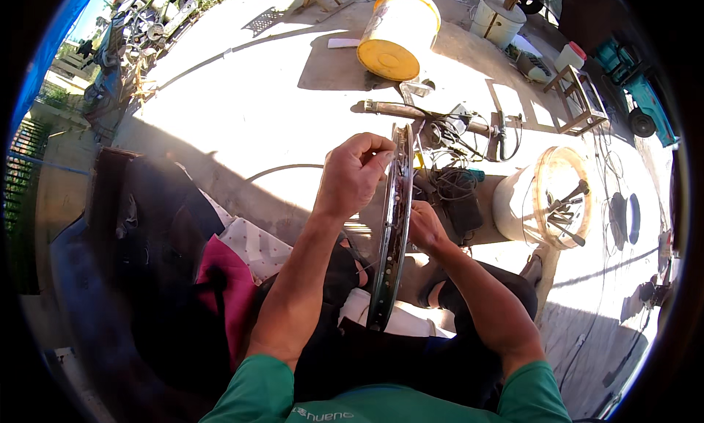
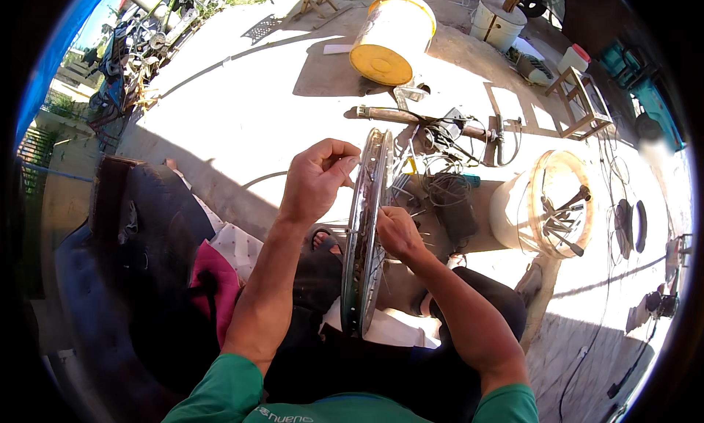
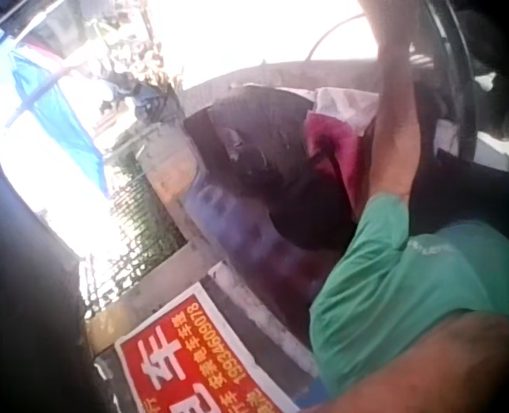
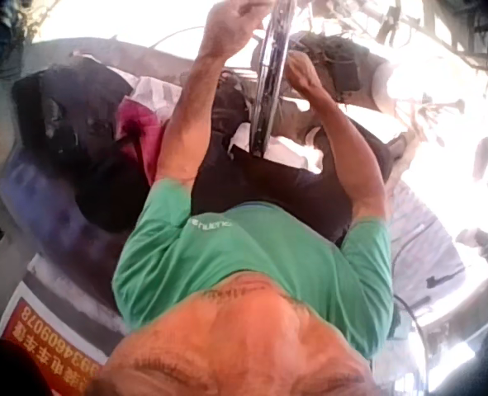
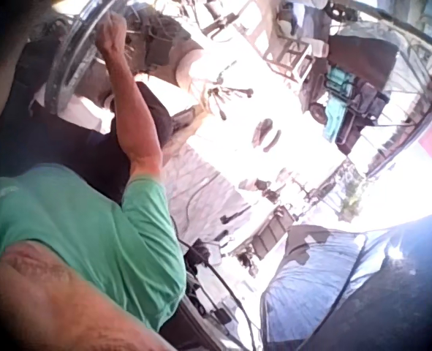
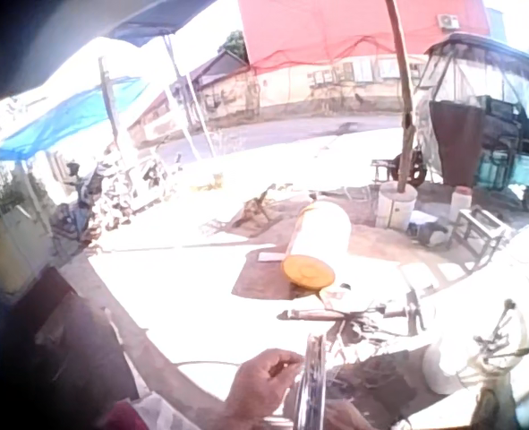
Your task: The person assembles a bicycle wheel by inserting spokes into the hub and rim, then attaching nipples to secure them. The person works by hand, rotating the wheel and handling each spoke individually.
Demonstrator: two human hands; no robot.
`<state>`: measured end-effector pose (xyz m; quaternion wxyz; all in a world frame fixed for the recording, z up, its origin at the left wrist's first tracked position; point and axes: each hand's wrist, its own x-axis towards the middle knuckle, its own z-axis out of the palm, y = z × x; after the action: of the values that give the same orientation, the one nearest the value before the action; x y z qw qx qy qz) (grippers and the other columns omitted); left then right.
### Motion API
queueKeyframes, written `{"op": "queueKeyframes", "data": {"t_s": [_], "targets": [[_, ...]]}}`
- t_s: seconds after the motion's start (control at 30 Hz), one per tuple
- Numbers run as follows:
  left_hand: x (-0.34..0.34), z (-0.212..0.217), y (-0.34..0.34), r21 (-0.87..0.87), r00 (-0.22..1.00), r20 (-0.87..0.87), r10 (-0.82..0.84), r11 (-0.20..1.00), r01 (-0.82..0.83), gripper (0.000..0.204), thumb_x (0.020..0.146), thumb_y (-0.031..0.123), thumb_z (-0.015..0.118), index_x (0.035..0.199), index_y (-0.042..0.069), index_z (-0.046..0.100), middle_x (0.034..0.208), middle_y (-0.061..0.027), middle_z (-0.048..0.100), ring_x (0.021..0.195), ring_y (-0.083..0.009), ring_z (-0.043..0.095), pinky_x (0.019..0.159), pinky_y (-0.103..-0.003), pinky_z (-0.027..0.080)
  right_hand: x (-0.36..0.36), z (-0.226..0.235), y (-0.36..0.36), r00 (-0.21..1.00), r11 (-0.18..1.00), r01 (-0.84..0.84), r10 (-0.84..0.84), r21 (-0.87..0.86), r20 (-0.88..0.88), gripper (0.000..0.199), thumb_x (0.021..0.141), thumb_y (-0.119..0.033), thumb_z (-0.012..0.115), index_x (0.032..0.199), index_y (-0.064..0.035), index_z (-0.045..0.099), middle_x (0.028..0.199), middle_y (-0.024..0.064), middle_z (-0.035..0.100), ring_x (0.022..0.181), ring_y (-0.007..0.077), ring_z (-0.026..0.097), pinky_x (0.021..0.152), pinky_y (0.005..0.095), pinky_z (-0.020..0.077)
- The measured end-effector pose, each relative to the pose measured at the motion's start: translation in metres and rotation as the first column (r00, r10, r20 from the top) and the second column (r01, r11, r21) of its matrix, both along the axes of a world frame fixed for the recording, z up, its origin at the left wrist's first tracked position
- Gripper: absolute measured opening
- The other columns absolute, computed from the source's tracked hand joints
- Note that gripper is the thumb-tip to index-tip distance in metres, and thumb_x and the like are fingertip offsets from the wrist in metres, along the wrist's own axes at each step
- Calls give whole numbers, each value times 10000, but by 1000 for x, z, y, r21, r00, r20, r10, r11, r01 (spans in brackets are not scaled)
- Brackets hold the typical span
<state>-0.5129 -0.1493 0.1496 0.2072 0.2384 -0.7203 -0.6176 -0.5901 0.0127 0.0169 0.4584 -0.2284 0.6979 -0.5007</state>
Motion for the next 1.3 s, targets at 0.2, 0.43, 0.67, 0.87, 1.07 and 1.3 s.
{"op": "queueKeyframes", "data": {"t_s": [0.2,0.43,0.67,0.87,1.07,1.3], "targets": [[-5,-3,-6,3,994,112,-5,1000,4,137,937,62,629,1023,-18,698,789,-19,674,653,-51,557,609,-212,482,-1,15,-6,997,996,-73,71,55,43,491,1028,-391,501,721,-23,607,641,-42,506,604,49,428,534,276,358],[-4,-11,-11,-2,995,97,-19,1000,20,138,938,64,625,1024,-19,695,803,-16,674,659,-49,555,610,-211,480,3,26,-12,998,998,-37,39,51,-40,560,996,-414,456,661,29,530,565,67,473,555,150,445,564,365,387],[-2,-7,-10,16,996,89,-29,1000,27,140,939,64,619,1023,-20,693,785,-12,660,658,-53,555,611,-209,475,3,20,-12,998,997,-53,54,61,-24,559,997,-416,455,668,29,537,561,77,471,546,162,448,561,374,391],[-2,-3,-11,-1,995,82,-59,998,59,140,938,57,609,1013,-34,686,768,-15,649,672,-59,561,618,-214,470,1,20,-10,997,995,-64,67,81,-37,568,995,-425,456,666,32,533,572,84,486,553,169,457,571,372,396],[-1,-4,-9,-58,992,54,-112,992,115,101,914,28,650,993,-26,683,797,-19,650,712,-64,580,637,-222,480,0,28,-8,996,995,-63,67,77,-58,582,998,-439,454,675,38,538,580,99,491,565,184,473,588,377,406],[-3,-10,-6,-154,993,17,-115,981,116,131,890,14,696,1017,-15,674,903,-36,664,751,-70,620,667,-223,512,0,34,-8,992,990,-98,106,103,-74,575,1008,-423,441,682,41,535,588,110,498,572,192,477,596,386,410]]}}
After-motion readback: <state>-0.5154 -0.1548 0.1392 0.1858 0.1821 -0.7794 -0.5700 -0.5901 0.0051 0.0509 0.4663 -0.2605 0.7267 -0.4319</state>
